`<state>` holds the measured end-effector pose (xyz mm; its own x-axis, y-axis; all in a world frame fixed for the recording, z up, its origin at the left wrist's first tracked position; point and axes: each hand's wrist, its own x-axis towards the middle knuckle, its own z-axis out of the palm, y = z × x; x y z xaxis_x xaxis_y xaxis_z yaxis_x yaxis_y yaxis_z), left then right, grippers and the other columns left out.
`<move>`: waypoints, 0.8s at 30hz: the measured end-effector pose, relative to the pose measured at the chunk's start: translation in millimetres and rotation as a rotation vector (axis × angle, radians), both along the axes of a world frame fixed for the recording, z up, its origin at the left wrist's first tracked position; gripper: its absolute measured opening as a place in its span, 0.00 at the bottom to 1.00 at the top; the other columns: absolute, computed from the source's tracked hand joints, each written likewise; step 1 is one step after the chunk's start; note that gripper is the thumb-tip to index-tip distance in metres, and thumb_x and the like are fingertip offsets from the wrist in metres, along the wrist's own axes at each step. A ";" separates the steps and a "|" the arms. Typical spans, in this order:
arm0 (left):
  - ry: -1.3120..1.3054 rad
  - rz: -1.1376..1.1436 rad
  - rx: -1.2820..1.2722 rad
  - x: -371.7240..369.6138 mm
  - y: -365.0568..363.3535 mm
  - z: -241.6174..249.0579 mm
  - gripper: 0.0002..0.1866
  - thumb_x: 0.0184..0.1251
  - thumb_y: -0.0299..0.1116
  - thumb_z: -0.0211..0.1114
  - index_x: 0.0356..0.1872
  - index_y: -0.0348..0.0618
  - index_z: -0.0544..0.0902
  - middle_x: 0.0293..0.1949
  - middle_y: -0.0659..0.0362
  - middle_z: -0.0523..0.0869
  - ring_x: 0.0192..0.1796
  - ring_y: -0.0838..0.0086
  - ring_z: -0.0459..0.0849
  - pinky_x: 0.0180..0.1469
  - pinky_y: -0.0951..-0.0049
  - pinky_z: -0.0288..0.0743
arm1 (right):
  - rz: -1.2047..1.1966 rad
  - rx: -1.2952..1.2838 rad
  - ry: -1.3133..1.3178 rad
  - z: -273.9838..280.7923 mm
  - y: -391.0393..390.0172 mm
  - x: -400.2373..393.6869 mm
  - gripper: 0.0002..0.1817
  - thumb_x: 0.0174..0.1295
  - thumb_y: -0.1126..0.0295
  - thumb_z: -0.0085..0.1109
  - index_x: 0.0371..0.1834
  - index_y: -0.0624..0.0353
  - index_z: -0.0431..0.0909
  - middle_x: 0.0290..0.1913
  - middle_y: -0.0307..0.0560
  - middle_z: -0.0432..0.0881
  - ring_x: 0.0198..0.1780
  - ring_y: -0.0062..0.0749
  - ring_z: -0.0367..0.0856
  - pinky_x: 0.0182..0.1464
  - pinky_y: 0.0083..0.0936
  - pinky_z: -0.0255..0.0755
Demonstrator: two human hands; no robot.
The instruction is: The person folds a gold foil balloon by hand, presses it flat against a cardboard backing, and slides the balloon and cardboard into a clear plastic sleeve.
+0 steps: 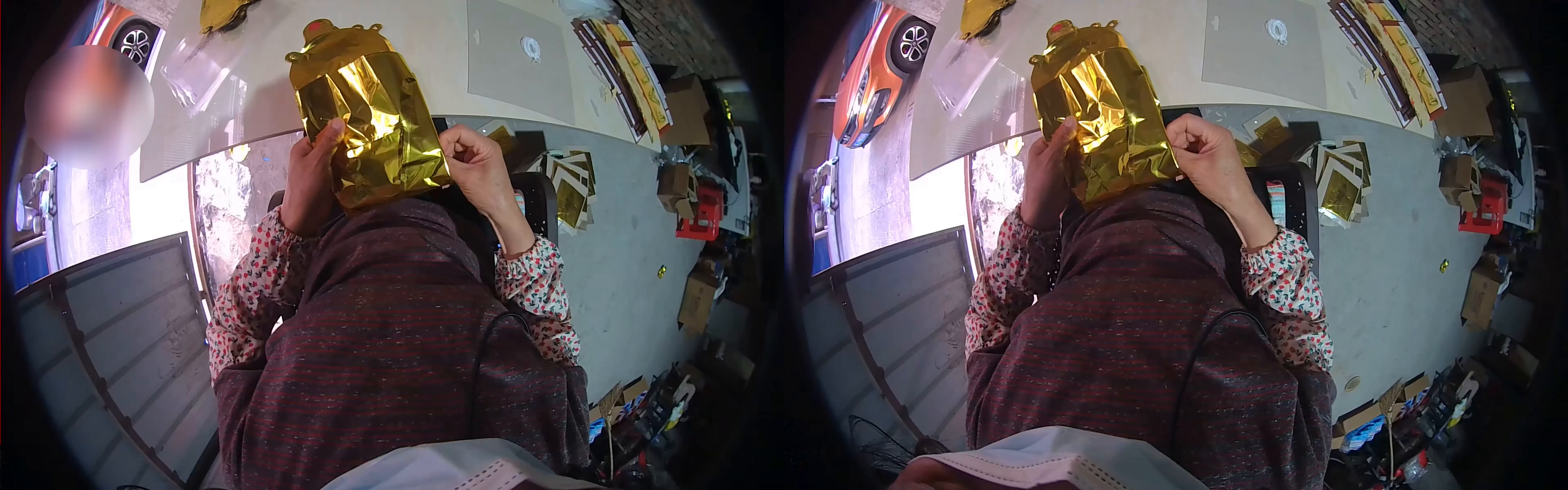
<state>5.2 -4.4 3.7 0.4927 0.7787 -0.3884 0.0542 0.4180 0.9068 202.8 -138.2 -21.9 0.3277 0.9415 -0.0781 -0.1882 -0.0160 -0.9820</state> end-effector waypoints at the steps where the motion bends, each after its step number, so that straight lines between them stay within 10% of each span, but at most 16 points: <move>1: 0.011 -0.019 0.004 -2.1 0.7 -0.5 0.17 0.76 0.48 0.63 0.30 0.48 0.77 0.20 0.69 0.72 0.18 0.85 0.69 0.20 0.81 0.63 | -0.004 -0.004 -0.010 -0.4 -0.4 0.0 0.04 0.67 0.83 0.61 0.38 0.61 0.81 0.30 0.28 0.77 0.33 0.08 0.73 0.37 0.10 0.67; 24: -0.171 0.062 -0.121 7.3 -4.1 0.0 0.18 0.79 0.45 0.59 0.45 0.36 0.83 0.33 0.63 0.84 0.28 0.84 0.79 0.30 0.81 0.72 | -0.089 0.018 0.047 -7.7 -9.9 -1.2 0.11 0.64 0.79 0.69 0.48 0.65 0.82 0.36 0.36 0.86 0.37 0.13 0.81 0.43 0.13 0.75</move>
